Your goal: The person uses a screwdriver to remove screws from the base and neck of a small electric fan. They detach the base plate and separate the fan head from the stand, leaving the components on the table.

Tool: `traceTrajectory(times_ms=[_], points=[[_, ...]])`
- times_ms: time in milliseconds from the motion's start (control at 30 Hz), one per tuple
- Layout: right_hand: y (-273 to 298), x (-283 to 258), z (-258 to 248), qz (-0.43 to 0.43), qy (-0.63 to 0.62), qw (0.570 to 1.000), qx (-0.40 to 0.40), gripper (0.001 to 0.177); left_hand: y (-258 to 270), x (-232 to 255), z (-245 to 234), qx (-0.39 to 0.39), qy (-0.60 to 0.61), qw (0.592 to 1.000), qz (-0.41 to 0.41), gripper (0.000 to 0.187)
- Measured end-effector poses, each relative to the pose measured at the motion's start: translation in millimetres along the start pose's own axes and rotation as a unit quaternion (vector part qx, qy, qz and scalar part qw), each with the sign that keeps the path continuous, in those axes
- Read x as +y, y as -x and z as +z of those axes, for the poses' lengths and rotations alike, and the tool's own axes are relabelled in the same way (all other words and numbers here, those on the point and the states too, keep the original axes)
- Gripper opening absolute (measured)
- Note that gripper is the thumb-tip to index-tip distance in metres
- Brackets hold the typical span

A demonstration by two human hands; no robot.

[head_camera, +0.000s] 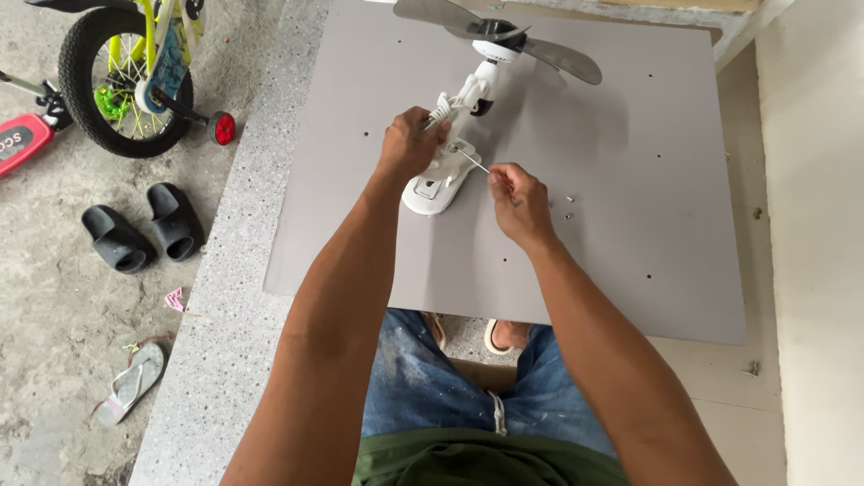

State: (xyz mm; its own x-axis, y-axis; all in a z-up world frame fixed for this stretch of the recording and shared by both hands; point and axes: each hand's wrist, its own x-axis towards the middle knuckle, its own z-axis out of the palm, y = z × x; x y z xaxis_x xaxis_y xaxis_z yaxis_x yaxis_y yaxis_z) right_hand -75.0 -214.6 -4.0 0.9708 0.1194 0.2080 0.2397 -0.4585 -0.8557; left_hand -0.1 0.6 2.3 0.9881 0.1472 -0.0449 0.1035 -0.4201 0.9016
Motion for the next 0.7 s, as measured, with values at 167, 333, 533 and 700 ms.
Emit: traceTrajectory(times_ms=[167, 333, 533, 700], points=[[-2.4, -1.3, -4.2, 0.047, -0.009, 0.998, -0.032, 0.028, 3.1, 7.8, -3.4, -0.016, 0.020, 1.000, 0.000, 0.034], [-6.9, -5.5, 0.3, 0.063, -0.029, 0.997, -0.038, 0.028, 11.4, 14.5, -15.7, -0.057, -0.041, 0.997, -0.017, 0.048], [-9.1, -4.9, 0.8, 0.085, -0.032, 0.994, -0.060, 0.029, 13.5, 26.1, -30.8, -0.096, -0.086, 0.992, 0.016, 0.049], [-10.8, -3.7, 1.8, 0.097, -0.041, 0.992, -0.064, 0.029, 9.7, 30.5, -36.4, -0.112, -0.116, 0.987, 0.015, 0.047]])
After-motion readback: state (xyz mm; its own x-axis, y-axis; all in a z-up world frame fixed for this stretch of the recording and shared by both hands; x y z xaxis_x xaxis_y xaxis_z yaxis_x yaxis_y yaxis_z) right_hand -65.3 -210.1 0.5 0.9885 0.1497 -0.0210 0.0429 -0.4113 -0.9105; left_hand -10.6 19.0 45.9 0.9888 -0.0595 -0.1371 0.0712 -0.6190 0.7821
